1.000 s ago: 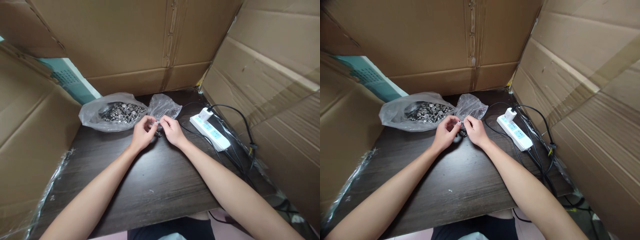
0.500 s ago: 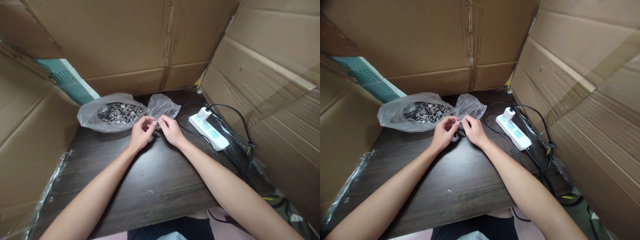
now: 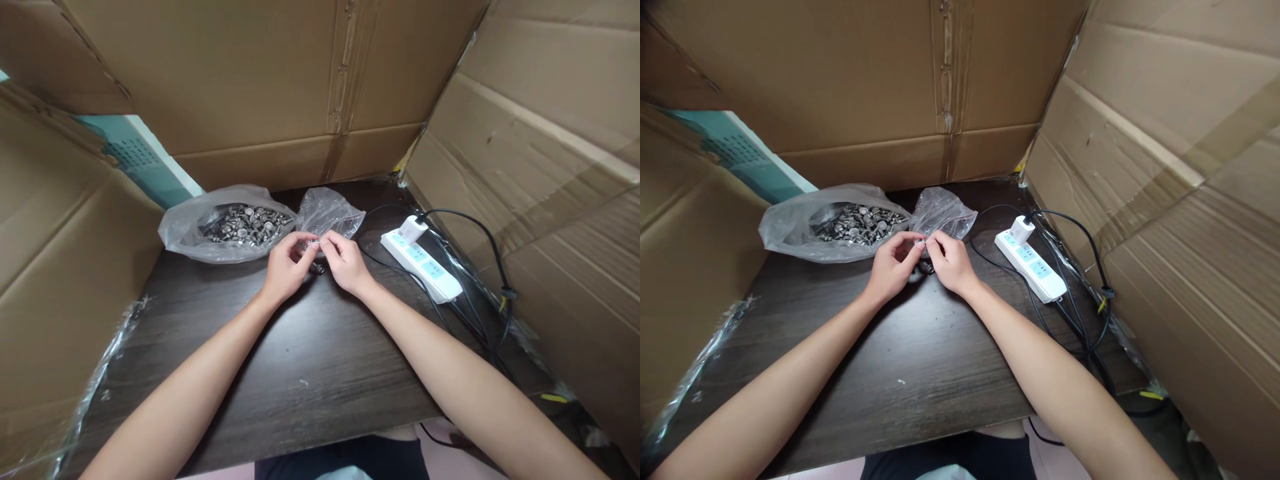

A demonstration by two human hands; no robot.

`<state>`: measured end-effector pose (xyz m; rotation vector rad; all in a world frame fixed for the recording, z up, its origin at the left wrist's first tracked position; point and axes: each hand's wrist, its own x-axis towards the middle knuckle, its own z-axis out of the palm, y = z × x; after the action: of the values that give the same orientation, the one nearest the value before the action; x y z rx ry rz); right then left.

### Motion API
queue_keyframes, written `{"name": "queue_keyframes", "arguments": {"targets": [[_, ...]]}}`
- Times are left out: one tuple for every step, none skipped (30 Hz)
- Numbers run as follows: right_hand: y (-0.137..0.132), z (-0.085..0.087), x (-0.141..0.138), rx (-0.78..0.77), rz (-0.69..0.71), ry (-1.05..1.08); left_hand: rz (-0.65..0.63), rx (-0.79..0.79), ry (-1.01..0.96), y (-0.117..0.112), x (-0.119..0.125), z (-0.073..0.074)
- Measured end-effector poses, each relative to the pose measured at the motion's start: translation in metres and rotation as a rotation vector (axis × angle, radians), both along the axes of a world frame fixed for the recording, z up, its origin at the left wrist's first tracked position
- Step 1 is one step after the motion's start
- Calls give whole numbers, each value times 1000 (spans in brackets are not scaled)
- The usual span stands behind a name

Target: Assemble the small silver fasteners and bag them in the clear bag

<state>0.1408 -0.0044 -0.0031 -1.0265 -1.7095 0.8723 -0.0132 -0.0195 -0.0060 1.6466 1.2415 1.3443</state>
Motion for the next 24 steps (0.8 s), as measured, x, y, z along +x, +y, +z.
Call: {"name": "queue_keyframes", "arguments": {"targets": [[0,0,0,-1,-2,4,9,5,1,0,0,1],[0,0,0,-1,-3,6,17,10,2,-1,0,1],[0,0,0,-1,-4,9,23,13,2,-1,1,2],[0,0,0,-1,-4,10,27,14,2,-1,1,2],[0,1,0,-3,-3,11,30,12,1,-2,1,3],[-1,1,0,-7,-3,12,33,9,1,-2,1,3],[-1,1,0,-13,-4,13,36,6,1,-2,1,3],[-1,1,0,-18,-5,15,39,4,0,-2,1,3],[-1,2,0,-22,-7,16,41,2,-3,-2,1,3],[-1,2,0,-23,-8,18,39,-3,-8,-2,1,3],[0,1,0,-21,-9,20,34,-10,-17,-2,1,3],[0,1,0,-20,-9,23,24,-19,-25,-2,1,3],[0,1,0,-20,-8,25,13,-28,-29,-2,1,3],[0,1,0,-21,-6,26,3,-35,-28,-2,1,4],[0,1,0,-24,-1,25,-6,-39,-24,-2,1,4],[1,0,1,-29,5,23,-15,-40,-16,-3,1,4],[1,0,1,-34,13,22,-22,-39,-8,-3,1,4],[1,0,1,-40,23,22,-29,-38,-2,-3,1,5],[1,0,1,-46,33,23,-33,-35,3,-3,1,5],[1,0,1,-52,39,27,-36,-32,6,-3,2,5],[1,0,1,-57,43,31,-36,-29,7,-3,2,5],[1,1,1,-60,43,34,-33,-26,7,-3,2,5],[0,1,1,-63,41,36,-31,-24,6,-3,2,6],[0,1,1,-64,36,36,-28,-23,6,-3,2,6]]}}
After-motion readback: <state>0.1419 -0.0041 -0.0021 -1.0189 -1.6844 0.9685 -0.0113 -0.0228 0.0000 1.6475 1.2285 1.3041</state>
